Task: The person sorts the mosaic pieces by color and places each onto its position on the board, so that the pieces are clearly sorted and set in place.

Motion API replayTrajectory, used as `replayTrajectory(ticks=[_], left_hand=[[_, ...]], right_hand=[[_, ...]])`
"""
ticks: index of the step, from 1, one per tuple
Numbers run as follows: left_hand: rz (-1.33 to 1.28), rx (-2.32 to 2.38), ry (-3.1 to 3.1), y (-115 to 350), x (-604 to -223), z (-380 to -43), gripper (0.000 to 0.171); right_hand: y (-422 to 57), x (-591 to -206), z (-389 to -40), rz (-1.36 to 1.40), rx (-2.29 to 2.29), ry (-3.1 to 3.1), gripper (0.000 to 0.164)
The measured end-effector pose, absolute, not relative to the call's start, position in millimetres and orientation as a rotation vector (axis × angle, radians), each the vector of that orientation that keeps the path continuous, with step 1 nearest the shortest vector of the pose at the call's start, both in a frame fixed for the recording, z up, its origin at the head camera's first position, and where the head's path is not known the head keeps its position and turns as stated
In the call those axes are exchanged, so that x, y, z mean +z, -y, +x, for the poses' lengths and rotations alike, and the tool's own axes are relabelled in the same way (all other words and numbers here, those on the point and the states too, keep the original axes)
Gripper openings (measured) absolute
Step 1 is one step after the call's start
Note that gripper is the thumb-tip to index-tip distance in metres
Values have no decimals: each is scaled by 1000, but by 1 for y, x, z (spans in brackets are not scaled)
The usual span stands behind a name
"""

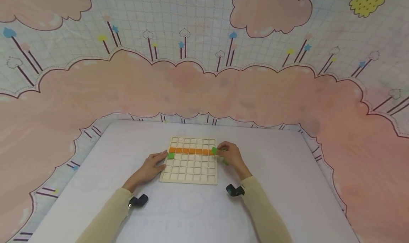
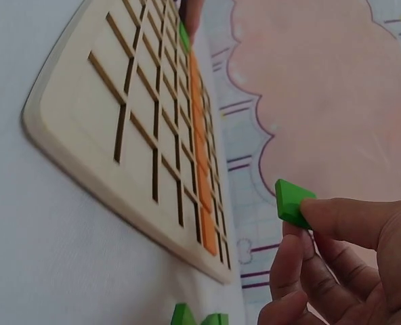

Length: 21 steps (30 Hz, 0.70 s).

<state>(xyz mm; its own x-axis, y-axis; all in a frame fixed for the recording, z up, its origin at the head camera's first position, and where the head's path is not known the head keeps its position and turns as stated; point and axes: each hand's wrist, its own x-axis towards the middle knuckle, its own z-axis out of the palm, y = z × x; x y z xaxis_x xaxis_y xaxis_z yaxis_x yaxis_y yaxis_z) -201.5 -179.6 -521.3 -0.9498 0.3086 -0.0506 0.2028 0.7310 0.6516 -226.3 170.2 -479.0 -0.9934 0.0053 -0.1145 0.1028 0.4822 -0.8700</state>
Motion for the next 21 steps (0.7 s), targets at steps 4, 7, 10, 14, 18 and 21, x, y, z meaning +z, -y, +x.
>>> replayTrajectory(ticks=[4,7,10,14,18,21], left_hand=[[402,1020,-2773,179,-522,-201,57],[410,1017,-2780,179,-522,-200,57],[410,1020,-2780,179,-521,-200,56],[406,1025,-2776,178,-521,-199,56],[405,1024,-2781,178,-521,-199,56],[406,1026,-2787,178,-521,-200,56]], right_hand=[[-162,-475,-225,50,-1558,-2639,16],[-156,-474,-225,28,-1554,-2648,15],[-150,-476,-225,30,-1554,-2631,15],[-140,-480,-224,24,-1585,-2578,15],[-131,-483,-222,-5,-1600,-2555,14],[-123,-483,-221,-40,-1594,-2547,13]])
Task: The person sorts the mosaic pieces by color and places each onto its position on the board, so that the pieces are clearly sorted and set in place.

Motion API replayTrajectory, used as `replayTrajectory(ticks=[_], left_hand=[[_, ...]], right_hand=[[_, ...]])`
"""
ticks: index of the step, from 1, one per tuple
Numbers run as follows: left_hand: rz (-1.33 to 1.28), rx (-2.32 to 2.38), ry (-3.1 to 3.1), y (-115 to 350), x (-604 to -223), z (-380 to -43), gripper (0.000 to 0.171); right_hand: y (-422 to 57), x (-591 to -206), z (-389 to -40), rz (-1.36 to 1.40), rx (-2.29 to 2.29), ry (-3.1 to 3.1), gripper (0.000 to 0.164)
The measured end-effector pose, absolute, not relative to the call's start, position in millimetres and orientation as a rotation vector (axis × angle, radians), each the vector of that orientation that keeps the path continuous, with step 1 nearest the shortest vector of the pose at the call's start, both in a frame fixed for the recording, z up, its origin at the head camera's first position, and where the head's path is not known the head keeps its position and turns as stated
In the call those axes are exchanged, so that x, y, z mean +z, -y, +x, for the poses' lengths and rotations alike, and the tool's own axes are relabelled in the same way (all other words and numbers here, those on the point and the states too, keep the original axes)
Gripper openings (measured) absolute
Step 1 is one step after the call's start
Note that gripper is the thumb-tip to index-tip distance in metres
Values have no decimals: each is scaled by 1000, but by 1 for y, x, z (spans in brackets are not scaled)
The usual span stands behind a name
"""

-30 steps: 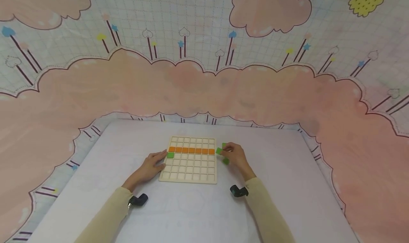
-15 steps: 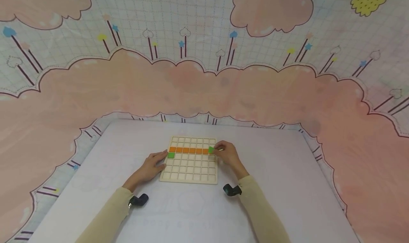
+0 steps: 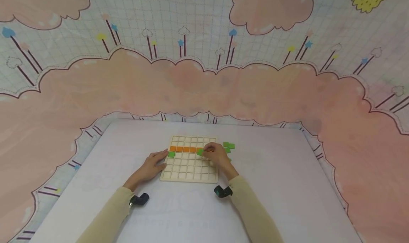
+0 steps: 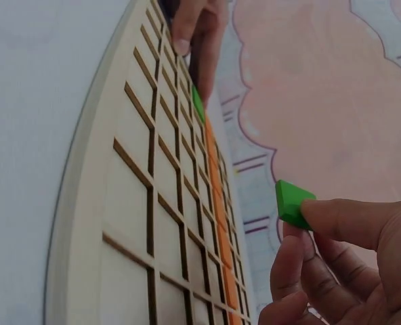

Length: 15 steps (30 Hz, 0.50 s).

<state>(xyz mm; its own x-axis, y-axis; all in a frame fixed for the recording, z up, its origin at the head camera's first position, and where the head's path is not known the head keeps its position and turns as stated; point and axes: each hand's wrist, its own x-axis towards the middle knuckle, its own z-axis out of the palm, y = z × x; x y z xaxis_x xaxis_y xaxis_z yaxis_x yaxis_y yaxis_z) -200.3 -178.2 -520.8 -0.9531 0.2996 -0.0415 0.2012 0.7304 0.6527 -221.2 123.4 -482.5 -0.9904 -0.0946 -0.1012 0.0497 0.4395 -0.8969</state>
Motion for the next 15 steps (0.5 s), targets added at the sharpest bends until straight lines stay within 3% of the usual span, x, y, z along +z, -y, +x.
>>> replayTrajectory(ticks=[15], left_hand=[[424,1051,-2777,178,-519,-199,57]], right_hand=[[-93,-491,-221,-178,-1615,-2503,11]])
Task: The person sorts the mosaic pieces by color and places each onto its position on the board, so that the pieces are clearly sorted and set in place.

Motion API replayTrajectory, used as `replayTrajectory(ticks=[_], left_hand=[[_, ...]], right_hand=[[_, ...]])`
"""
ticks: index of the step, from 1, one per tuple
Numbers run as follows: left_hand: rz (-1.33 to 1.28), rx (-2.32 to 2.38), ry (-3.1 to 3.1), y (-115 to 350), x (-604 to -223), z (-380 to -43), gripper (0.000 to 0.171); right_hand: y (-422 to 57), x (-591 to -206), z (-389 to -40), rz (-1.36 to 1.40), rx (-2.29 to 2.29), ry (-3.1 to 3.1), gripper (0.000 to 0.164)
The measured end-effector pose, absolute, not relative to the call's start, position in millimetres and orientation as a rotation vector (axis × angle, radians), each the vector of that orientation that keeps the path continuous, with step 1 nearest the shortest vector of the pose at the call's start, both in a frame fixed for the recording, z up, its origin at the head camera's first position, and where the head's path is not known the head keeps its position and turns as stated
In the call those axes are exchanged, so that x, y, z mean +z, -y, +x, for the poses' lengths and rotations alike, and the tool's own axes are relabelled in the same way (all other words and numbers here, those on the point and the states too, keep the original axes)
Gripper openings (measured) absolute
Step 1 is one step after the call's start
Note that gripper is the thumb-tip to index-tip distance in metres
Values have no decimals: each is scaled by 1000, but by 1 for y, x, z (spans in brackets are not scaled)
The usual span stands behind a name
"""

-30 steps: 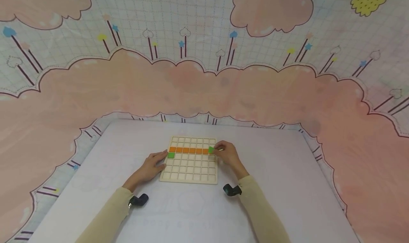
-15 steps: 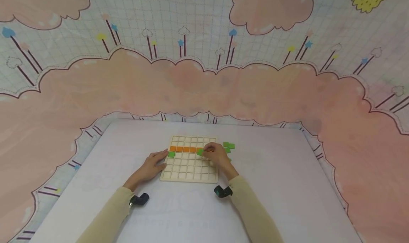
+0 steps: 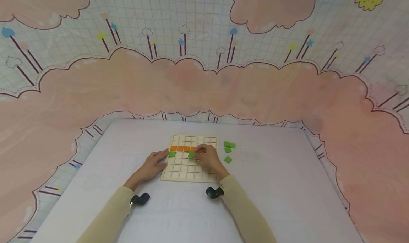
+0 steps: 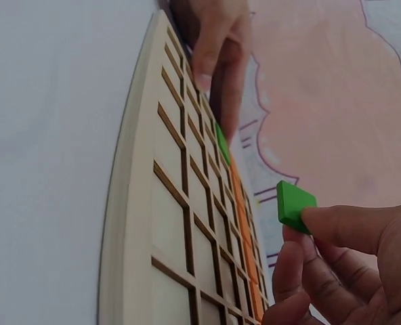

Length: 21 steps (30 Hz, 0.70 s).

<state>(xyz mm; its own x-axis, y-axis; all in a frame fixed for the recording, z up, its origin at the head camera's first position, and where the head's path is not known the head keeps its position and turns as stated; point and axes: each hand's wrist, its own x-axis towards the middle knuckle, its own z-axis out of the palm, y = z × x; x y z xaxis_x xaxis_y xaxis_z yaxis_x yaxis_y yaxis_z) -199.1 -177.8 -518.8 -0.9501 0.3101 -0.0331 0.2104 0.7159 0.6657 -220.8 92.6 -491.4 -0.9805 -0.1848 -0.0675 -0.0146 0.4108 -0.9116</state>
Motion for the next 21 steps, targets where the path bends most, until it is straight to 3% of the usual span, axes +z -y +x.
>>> replayTrajectory(ticks=[21], left_hand=[[449,1041,-2775,181,-523,-202,57]], right_hand=[[-54,-497,-224,-185,-1611,-2561,9]])
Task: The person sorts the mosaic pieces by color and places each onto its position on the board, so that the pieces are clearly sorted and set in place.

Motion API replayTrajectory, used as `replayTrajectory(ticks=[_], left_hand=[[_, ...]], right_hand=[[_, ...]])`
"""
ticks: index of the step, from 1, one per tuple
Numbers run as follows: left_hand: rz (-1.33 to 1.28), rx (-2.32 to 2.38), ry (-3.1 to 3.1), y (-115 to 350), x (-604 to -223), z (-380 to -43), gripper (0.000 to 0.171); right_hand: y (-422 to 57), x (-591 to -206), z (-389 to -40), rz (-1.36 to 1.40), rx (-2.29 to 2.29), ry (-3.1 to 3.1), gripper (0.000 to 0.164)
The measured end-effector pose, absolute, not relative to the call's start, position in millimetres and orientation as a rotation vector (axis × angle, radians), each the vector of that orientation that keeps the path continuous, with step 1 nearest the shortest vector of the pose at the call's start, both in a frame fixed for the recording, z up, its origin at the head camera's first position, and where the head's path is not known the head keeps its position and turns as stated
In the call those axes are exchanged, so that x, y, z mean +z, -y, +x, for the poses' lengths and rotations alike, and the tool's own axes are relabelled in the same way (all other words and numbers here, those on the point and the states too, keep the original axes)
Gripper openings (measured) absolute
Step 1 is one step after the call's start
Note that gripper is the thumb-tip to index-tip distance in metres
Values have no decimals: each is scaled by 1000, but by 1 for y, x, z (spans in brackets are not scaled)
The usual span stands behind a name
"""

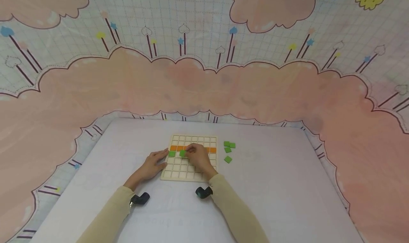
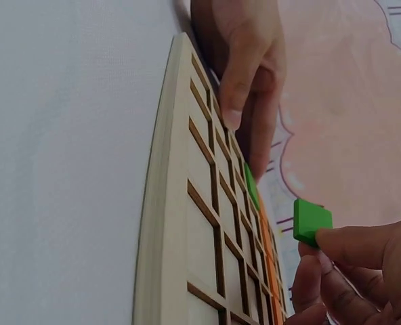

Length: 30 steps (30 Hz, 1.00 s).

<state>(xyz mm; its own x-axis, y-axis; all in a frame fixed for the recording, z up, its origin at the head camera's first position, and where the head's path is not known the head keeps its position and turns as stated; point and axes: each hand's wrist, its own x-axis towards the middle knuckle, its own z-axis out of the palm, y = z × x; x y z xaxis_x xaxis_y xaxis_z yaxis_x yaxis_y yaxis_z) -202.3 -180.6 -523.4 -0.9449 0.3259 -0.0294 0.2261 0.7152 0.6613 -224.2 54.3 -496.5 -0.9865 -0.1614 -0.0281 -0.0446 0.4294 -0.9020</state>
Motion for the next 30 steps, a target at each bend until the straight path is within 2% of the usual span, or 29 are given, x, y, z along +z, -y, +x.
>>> replayTrajectory(ticks=[18,30], left_hand=[[423,1054,-2772,180,-522,-201,57],[432,1031,-2789,179,-522,-201,57]], right_hand=[[-31,-505,-233,-180,-1345,-2790,4],[-27,-509,-236,-252,-1175,-2919,9]])
